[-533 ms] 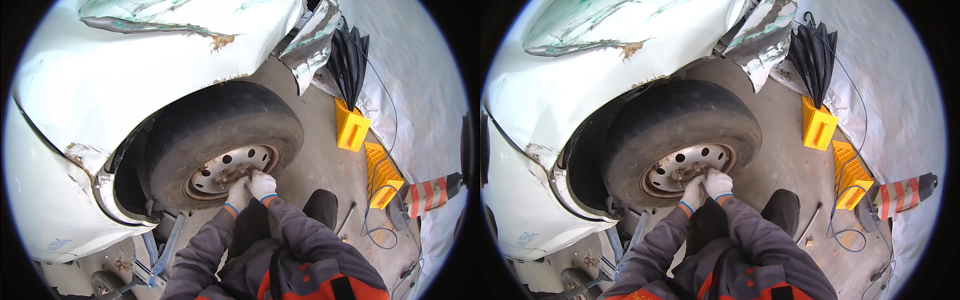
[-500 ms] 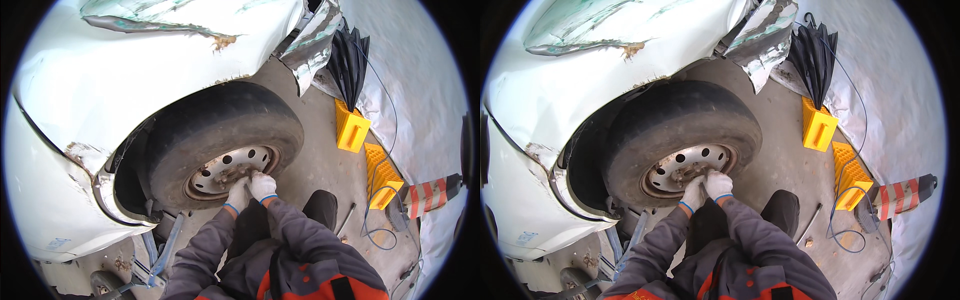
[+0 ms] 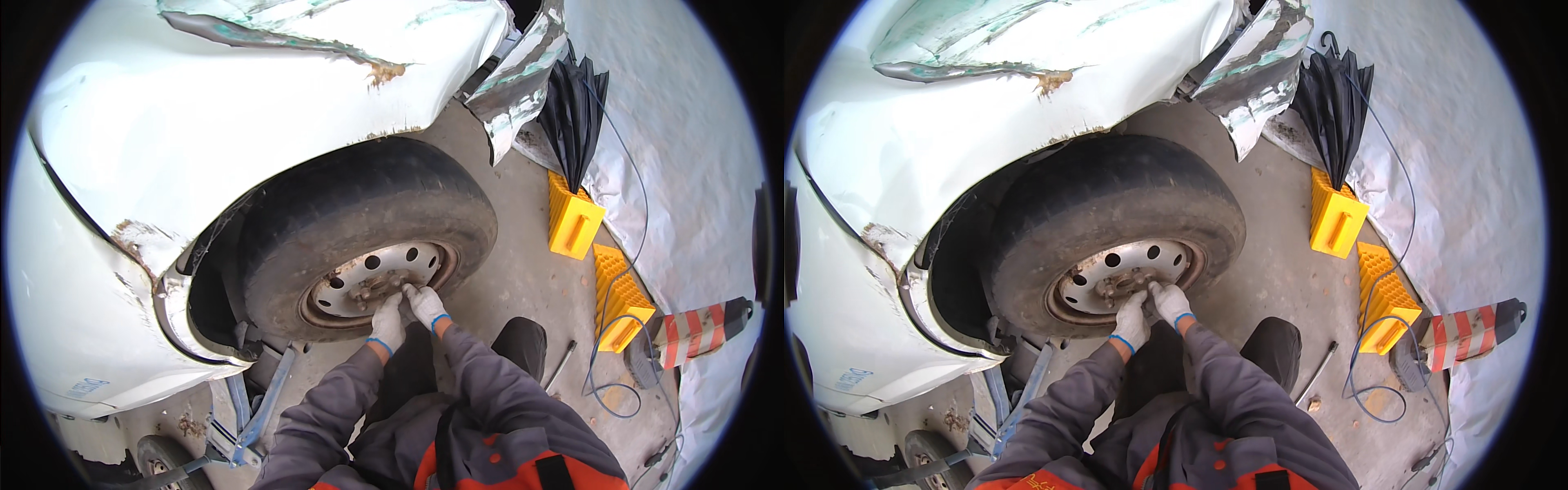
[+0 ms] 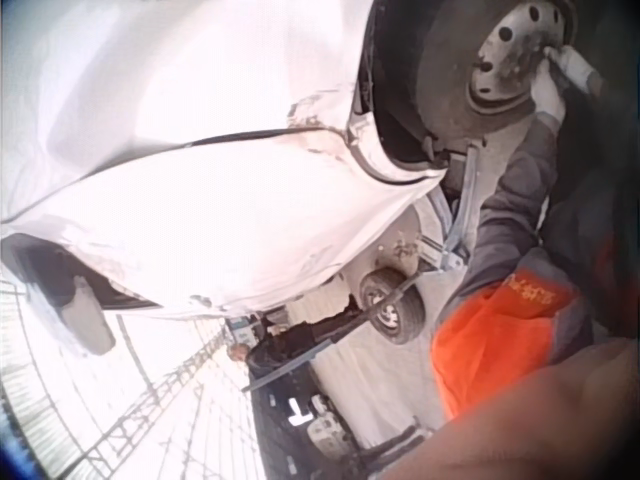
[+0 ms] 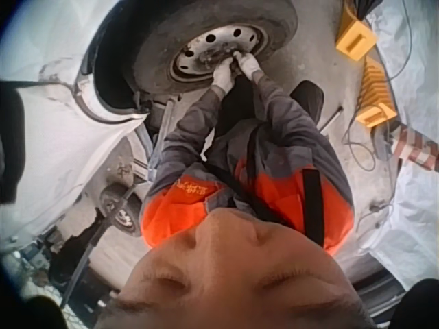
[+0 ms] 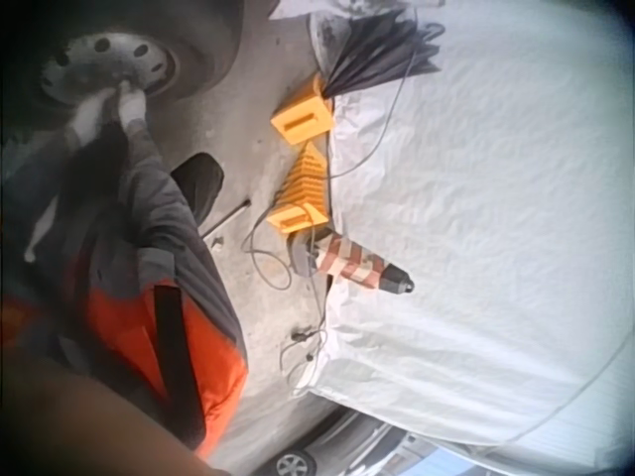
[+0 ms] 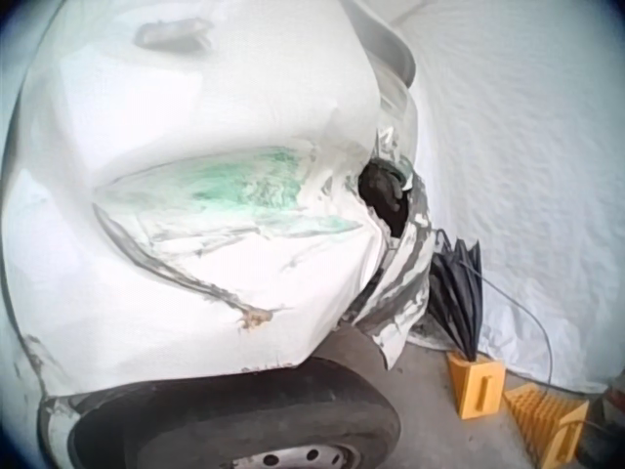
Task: The person removes a damaged tire from a white van using a lug wrench, then mounts a spare tire onto the hub. They hand-tighten the lug nuts and then use the lug wrench to fully tighten them in sequence.
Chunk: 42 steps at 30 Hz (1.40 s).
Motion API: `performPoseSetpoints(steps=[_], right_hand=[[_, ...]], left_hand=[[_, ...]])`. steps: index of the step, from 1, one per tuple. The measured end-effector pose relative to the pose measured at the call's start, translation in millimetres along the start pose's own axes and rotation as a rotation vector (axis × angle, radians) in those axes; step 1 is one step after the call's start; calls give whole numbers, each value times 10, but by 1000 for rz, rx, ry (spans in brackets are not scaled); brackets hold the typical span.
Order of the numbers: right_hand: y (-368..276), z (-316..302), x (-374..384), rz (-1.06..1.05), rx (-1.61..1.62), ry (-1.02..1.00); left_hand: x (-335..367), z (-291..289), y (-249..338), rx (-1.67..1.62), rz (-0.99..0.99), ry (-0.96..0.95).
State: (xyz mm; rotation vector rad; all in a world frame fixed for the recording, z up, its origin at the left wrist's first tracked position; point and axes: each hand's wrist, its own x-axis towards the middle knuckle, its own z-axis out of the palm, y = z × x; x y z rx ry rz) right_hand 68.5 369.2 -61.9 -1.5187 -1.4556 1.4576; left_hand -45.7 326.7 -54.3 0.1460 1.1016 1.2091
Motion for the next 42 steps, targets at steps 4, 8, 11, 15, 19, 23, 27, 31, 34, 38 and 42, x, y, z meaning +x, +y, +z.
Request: performPoseSetpoints(steps=[4,8,11,15,19,23,27,31,34,38,42], right_hand=[[-32,-27,-30,-232,-503,122],[-141,4,-118,-92,-586,264],[-125,-7,-167,-122,-514,367],[-157,-318,-361,-42,-435,330],[-33,-772,-724,-126,-350,513],[207,-1474,-1243,-27,-21,669],[1381,-2242,-1813,105,226,945],[3233,-2337,-2775,676,-557,913],[3337,-1925,-3261,1041,-484,781],[3587,-1429,-3851,1310,-229,492],[3372,-1248,-3643,1177,-269,361]], left_hand=[[100,18,6,-64,-76,-58],[105,129,3,-142,-60,-122],[240,65,31,-210,-88,-106],[-3,245,201,-289,-113,-1],[-90,207,239,-316,-6,15],[-203,112,189,-344,125,117],[-27,140,31,-297,-16,-4],[107,127,21,-347,-76,-277],[-117,103,202,-304,81,-10],[-203,315,263,-113,29,283],[27,45,339,-147,1,25]])
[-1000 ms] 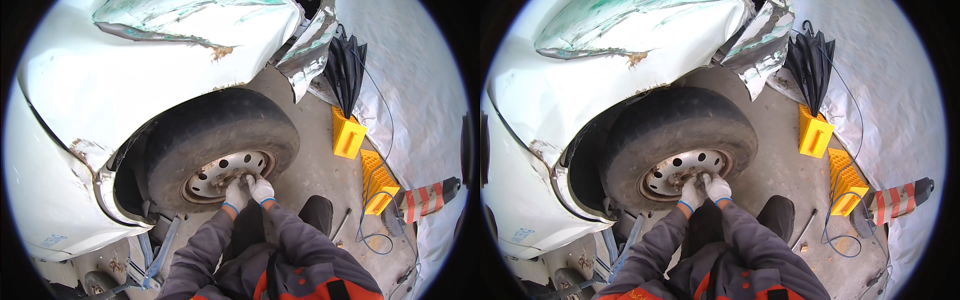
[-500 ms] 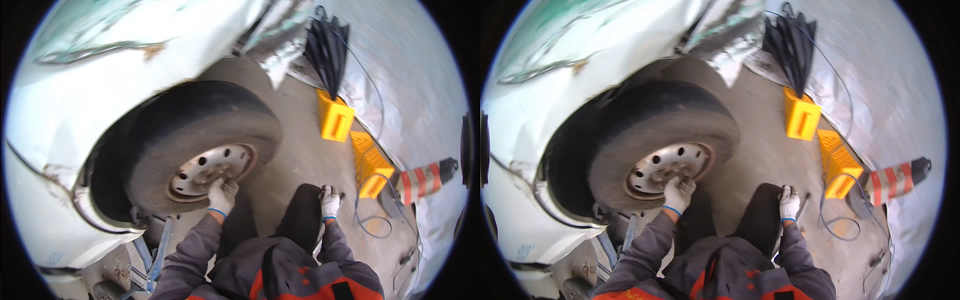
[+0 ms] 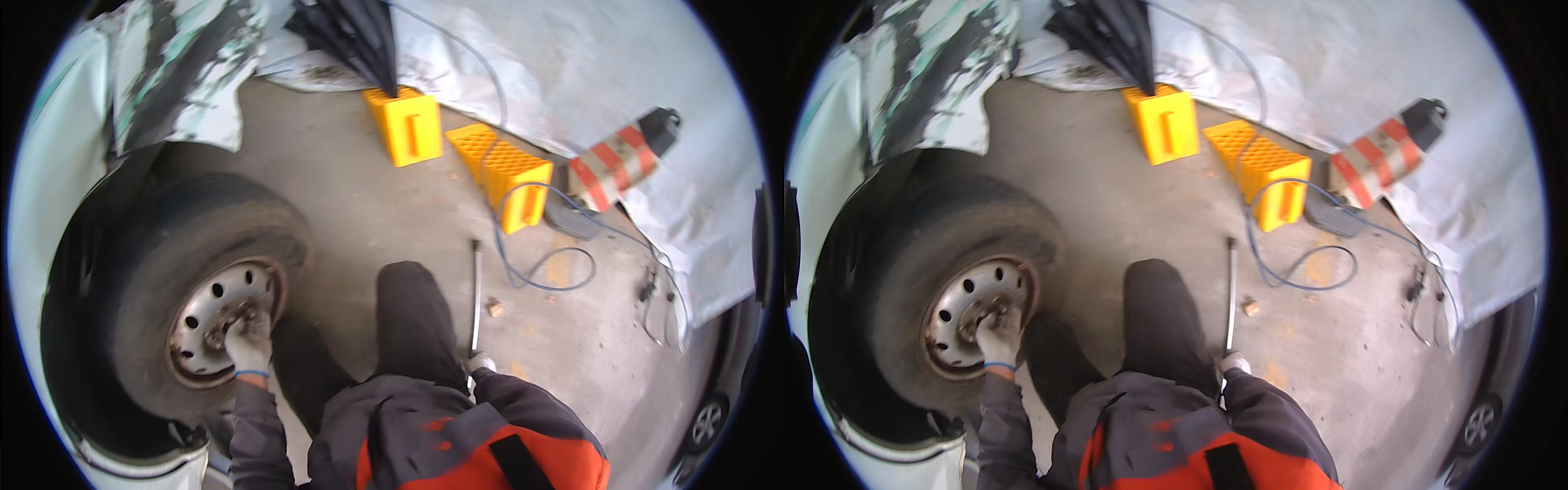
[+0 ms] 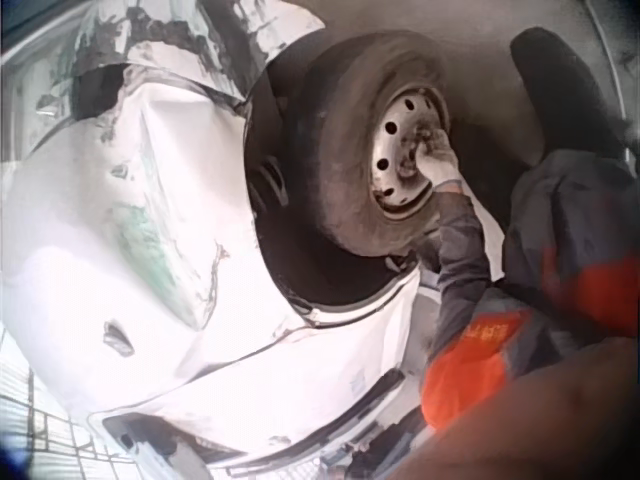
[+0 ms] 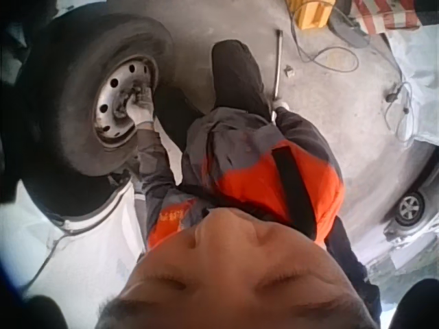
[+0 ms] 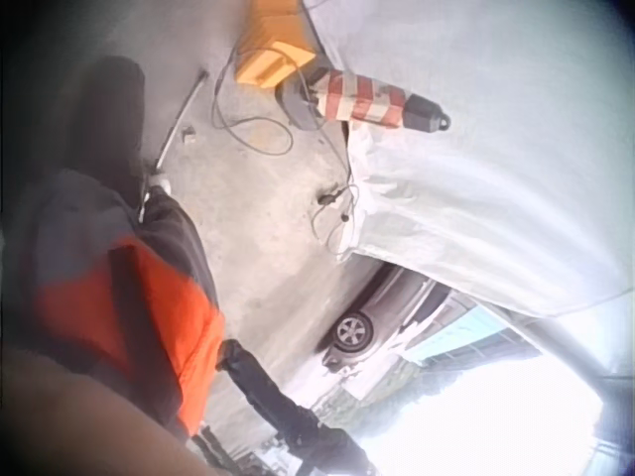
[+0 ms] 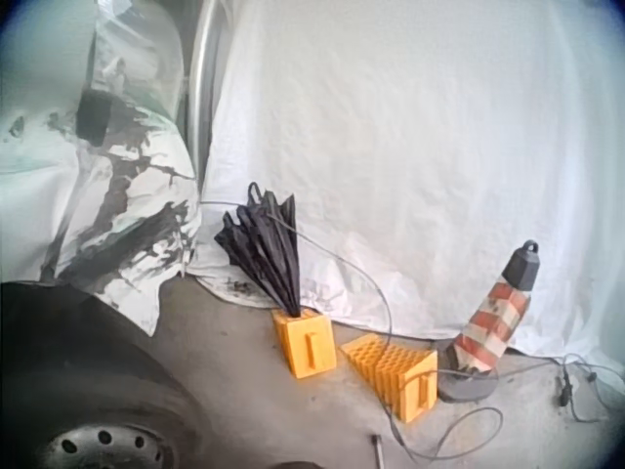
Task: The person removes a damaged tire from a white van using a lug wrench, then mounts a spare tire onto the hub. They hand-tighten the lug nuts and then use the lug wrench to fully tighten them in sequence.
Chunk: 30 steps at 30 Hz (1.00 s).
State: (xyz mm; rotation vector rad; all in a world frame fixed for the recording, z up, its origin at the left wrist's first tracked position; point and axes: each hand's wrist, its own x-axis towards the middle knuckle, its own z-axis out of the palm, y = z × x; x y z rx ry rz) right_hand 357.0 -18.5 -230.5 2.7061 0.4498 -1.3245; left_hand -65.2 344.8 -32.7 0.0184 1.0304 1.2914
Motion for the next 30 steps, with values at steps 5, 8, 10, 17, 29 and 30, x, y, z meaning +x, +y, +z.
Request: performPoseSetpoints(steps=[5,8,10,17,29,30], right_hand=[[122,267,196,-40,35,113],[199,400,299,18,147,253],[263,537,351,4,340,300],[488,25,150,-68,427,366],[276,-720,-438,-353,605,292],[324,-809,-475,-411,364,354]], left_hand=[[-177,250,-88,21,234,-4],[-98,62,-192,25,109,113],[114,-95,-288,63,69,85],[33,47,-326,-61,280,148],[396,-178,-623,-174,181,85],[259,-149,-615,-138,208,102]])
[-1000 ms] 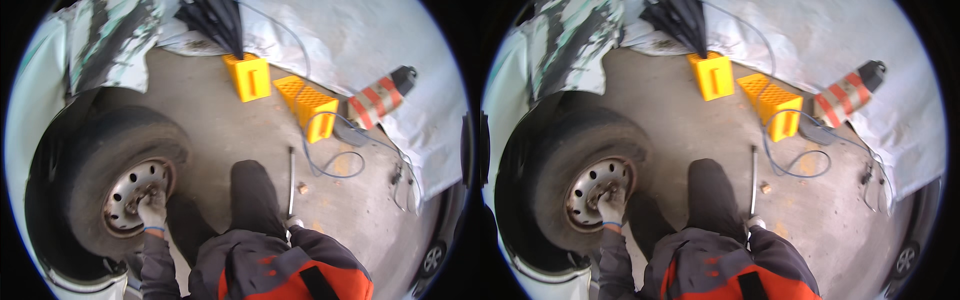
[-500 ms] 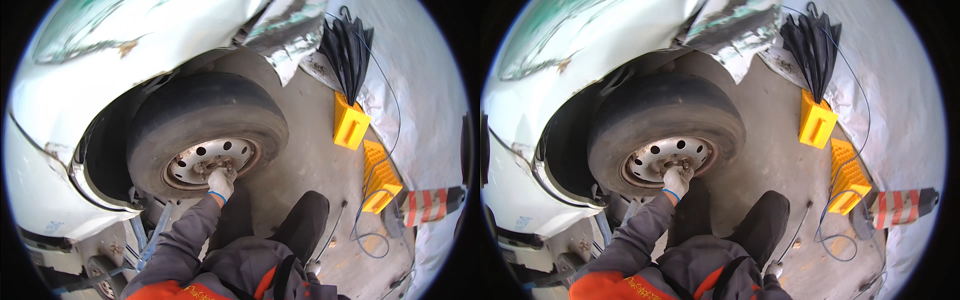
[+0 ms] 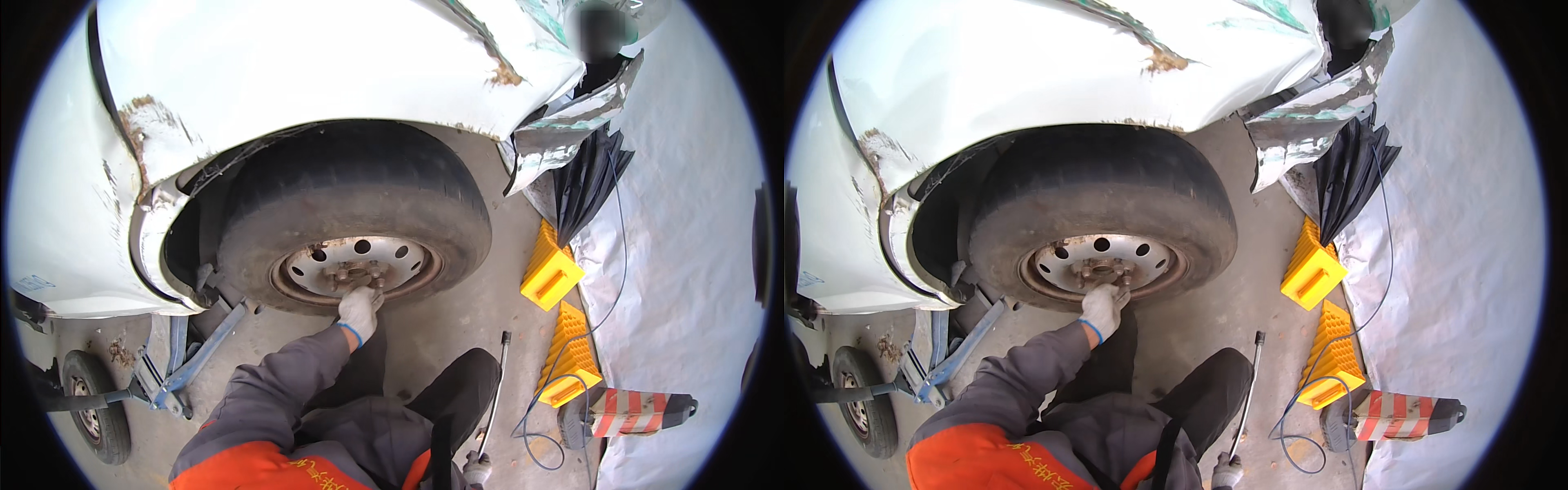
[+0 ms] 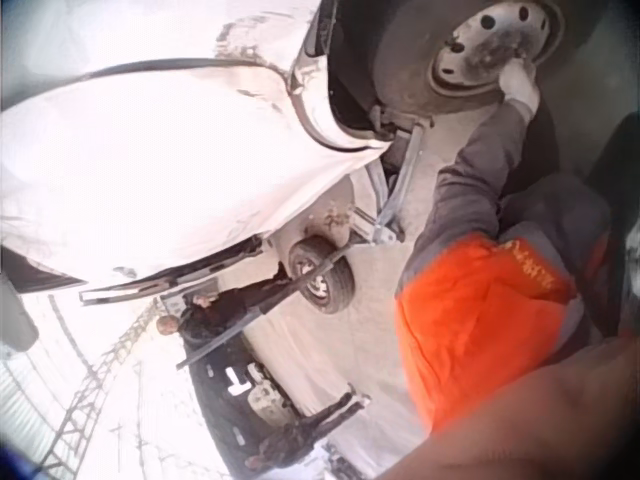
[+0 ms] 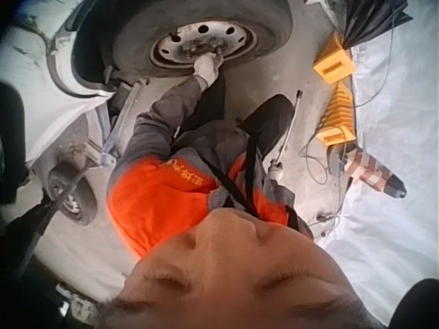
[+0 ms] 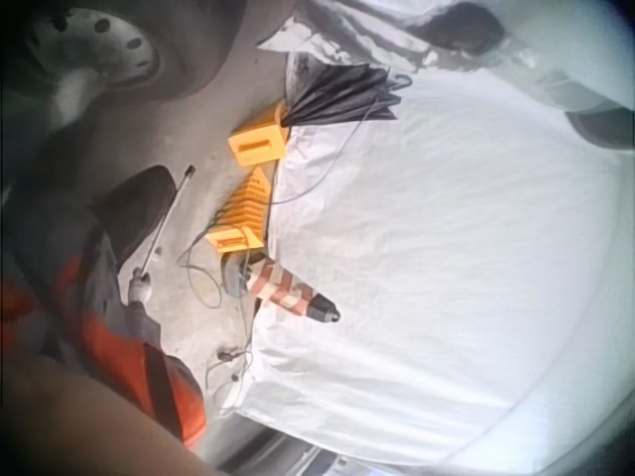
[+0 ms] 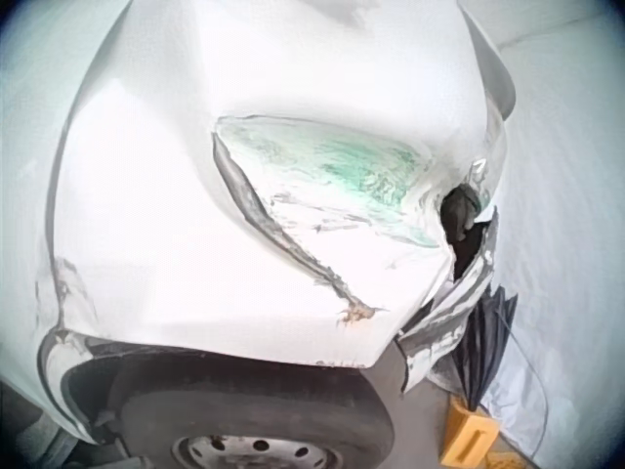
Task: The person removes a damaged tire from a white van using a lug wrench, then mounts a spare tire onto the hub. They hand-tighten the lug nuts and then use the lug wrench to fully tighten them in sequence.
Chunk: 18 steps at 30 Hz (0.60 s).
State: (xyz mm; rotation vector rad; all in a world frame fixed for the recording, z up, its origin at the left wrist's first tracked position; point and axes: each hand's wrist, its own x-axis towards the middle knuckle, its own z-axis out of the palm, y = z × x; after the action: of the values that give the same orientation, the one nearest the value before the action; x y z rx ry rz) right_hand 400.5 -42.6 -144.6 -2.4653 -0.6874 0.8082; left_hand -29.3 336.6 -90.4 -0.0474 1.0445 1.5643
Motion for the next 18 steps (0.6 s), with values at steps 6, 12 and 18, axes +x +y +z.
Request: performPoseSetpoints(steps=[6,12,18], right_hand=[[-896,-706,-292,-342,-145,56],[-2036,-1007,292,-1140,-310,193],[-3649,-595,66,-1545,-197,-39]], left_hand=[[-1093,230,475,282,-280,-434],[-1874,828,535,488,-309,-1226],[-2118,979,780,453,-123,-1140]])
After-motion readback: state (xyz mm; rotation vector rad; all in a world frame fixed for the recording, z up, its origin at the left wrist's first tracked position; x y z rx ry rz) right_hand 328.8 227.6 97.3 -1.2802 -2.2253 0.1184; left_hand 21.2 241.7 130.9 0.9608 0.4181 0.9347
